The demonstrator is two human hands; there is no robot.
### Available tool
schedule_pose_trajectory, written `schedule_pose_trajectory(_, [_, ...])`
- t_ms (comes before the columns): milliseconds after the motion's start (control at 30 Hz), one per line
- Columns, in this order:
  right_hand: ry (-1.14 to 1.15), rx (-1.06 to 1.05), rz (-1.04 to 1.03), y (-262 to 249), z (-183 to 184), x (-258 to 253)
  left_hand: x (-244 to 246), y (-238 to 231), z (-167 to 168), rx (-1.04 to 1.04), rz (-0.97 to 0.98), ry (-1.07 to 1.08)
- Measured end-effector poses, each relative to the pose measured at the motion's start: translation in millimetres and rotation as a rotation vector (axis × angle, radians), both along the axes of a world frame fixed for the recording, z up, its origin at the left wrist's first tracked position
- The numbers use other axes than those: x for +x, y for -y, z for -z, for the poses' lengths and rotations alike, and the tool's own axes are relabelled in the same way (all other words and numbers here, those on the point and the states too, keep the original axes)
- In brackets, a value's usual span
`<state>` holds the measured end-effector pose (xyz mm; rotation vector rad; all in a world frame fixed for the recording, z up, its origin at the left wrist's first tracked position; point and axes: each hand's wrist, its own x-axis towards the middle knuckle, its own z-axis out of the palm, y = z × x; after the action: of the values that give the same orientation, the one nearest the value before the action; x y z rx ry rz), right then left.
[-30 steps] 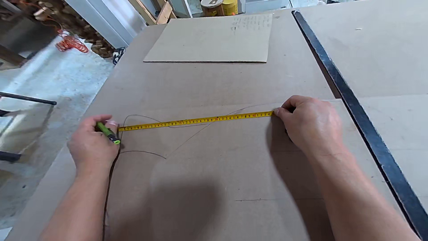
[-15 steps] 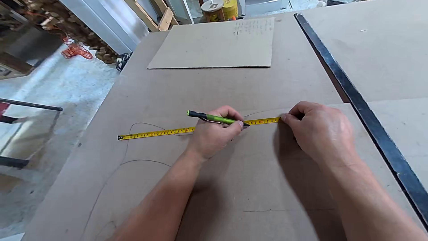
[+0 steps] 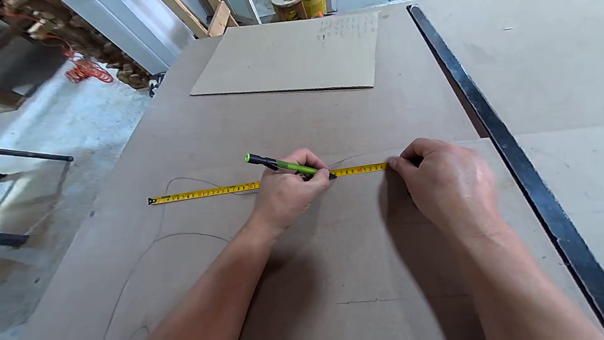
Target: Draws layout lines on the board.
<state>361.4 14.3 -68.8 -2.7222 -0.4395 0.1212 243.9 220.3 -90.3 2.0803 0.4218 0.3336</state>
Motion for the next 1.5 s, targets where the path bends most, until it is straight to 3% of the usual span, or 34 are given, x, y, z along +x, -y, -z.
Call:
schedule_pose_trajectory(567, [-0.014,-0.017,0.01,-0.3,-0.3,0.7,0.3,-1.2,2.0,-0.04,0.038,0.031])
schedule_pose_trajectory(700, [-0.027,-0.018,0.012,-0.9,-1.5,0.6,-2.4,-4.3,7.7,-0.067,-0.013,0.22])
schedule_pose_trajectory(800, [-0.03,-0.025,-0.019,1.3,-0.8,2.9,0.3,-15.0,14.7,0.197,0.022,0.39])
schedule_pose_trajectory(967, [0.003,0.071,-0.204,12.9,6.4,13.5,-6.8,-13.6,18.8,0.74,0.188,0.187])
schedule_pose_trajectory(1133, [0.011,0.306,-0.378,6.7,15.0,8.4,-12.3,-8.8,21.8,0.855,0.203,0.176])
schedule_pose_trajectory(1233, [0.107,0.425,-0.336,7.6,3.6,2.1,-20.0,-5.9,23.0,0.877,0.126,0.204])
schedule_pose_trajectory(1367, [0.117,0.297,-0.014,85.8,-22.4,-12.0,-68.5,-10.6,18.8,0.886,-0.051,0.111])
schedule_pose_trajectory(1433, [0.027,0.174,0.13,147.5,-1.9,-39.4,-107.6,-15.6,15.2,0.85,-0.114,0.021])
schedule_pose_trajectory(1500, [0.009,0.024,0.09,190.4,20.6,-77.1,-144.2,-24.5,9.3,0.835,-0.171,-0.046])
